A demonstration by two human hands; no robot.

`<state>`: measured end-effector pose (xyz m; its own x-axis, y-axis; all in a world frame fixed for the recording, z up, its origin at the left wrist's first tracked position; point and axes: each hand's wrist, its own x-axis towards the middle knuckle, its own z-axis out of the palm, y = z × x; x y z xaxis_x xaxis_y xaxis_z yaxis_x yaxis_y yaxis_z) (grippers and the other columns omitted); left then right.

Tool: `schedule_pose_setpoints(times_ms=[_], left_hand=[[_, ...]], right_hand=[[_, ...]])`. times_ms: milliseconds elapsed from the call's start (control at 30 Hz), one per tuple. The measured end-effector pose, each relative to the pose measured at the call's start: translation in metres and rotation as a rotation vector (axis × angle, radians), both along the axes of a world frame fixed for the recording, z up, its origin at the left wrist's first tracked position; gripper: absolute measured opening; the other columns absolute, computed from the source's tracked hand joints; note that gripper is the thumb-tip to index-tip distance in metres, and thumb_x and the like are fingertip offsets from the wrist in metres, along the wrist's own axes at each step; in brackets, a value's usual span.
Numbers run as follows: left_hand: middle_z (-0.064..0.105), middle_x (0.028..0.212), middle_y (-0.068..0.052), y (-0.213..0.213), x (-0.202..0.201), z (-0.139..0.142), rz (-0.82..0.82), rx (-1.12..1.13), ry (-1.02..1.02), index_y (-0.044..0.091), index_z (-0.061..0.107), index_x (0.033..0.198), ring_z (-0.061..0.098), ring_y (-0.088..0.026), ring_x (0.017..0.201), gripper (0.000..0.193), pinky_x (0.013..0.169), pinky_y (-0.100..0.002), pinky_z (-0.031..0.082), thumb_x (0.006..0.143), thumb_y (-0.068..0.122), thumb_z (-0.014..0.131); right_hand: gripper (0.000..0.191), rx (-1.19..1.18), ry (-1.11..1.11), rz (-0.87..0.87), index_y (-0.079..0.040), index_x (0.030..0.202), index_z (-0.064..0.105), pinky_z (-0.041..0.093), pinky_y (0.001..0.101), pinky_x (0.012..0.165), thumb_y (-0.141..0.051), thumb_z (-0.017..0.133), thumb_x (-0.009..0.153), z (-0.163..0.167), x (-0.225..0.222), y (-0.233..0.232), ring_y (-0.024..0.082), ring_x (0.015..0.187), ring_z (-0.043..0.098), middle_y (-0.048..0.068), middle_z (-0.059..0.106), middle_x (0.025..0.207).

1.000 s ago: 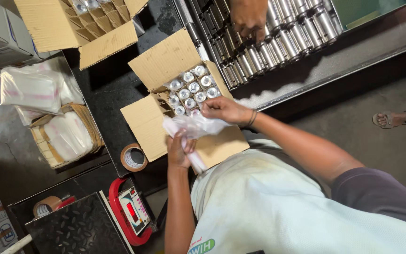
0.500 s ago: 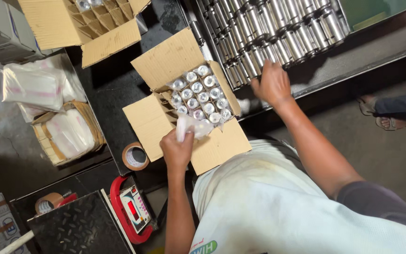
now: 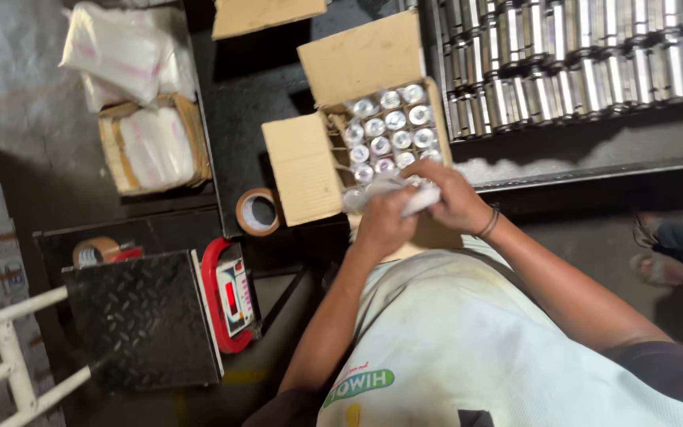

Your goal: The person packs cylindrical metal parts into plastic bags and places them into a cardboard box. They then seal the box with packing tape and move it to the floor. The process repeats with another box.

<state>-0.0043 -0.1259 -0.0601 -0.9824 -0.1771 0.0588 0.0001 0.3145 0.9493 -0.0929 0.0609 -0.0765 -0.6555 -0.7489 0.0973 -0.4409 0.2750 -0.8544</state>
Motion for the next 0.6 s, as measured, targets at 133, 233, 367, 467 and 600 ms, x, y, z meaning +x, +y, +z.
schedule_pose_setpoints(times_ms=[133, 233, 367, 467, 600], left_hand=[[0.067, 0.074, -0.01, -0.035, 0.019, -0.041, 0.455, 0.984, -0.348, 0.007, 0.065, 0.098, 0.055, -0.016, 0.054, 0.015, 0.051, -0.03, 0.044, 0.101, 0.019, 0.057], [0.061, 0.07, -0.01, -0.065, 0.045, -0.052, 0.641, 1.268, -0.321, 0.007, 0.057, 0.088, 0.049, -0.015, 0.049, 0.026, 0.048, -0.029, 0.041, 0.102, 0.028, 0.059], [0.057, 0.072, -0.008, -0.065, 0.074, -0.052, 0.66, 1.267, -0.296, 0.008, 0.052, 0.086, 0.047, -0.013, 0.052, 0.026, 0.05, -0.028, 0.04, 0.102, 0.024, 0.064], [0.057, 0.074, -0.007, -0.054, 0.085, -0.047, 0.604, 1.179, -0.309, 0.007, 0.054, 0.092, 0.048, -0.014, 0.054, 0.021, 0.051, -0.029, 0.04, 0.1, 0.022, 0.066], [0.064, 0.083, -0.011, -0.057, 0.088, -0.033, 0.427, 1.245, -0.337, 0.006, 0.058, 0.112, 0.062, -0.018, 0.065, 0.022, 0.061, -0.031, 0.052, 0.095, 0.019, 0.065]], right_hand=[[0.041, -0.065, -1.114, -0.124, -0.005, 0.137, 0.061, 0.054, 0.0369, 0.092, -0.023, 0.064, 0.101, -0.035, -0.001, -0.039, 0.025, 0.106, 0.067, 0.017, 0.068, 0.125], [0.045, 0.018, -0.991, -0.055, -0.003, 0.138, 0.067, 0.052, 0.0329, 0.097, -0.022, 0.067, 0.097, -0.04, -0.005, -0.088, 0.018, 0.111, 0.067, 0.011, 0.069, 0.131], [0.029, 0.477, 0.127, 0.285, -0.012, 0.106, 0.072, 0.055, 0.0447, 0.078, -0.009, 0.074, 0.077, -0.031, -0.026, -0.155, 0.033, 0.095, 0.07, 0.013, 0.07, 0.111], [0.03, 0.645, -0.694, 0.654, -0.016, 0.102, 0.056, 0.058, 0.0494, 0.072, -0.015, 0.075, 0.079, -0.024, -0.05, -0.183, 0.034, 0.087, 0.075, 0.011, 0.073, 0.094], [0.033, 0.596, 0.089, 0.393, -0.013, 0.096, 0.065, 0.053, 0.0476, 0.069, -0.019, 0.084, 0.069, -0.011, -0.06, -0.186, 0.033, 0.084, 0.069, 0.011, 0.072, 0.088]])
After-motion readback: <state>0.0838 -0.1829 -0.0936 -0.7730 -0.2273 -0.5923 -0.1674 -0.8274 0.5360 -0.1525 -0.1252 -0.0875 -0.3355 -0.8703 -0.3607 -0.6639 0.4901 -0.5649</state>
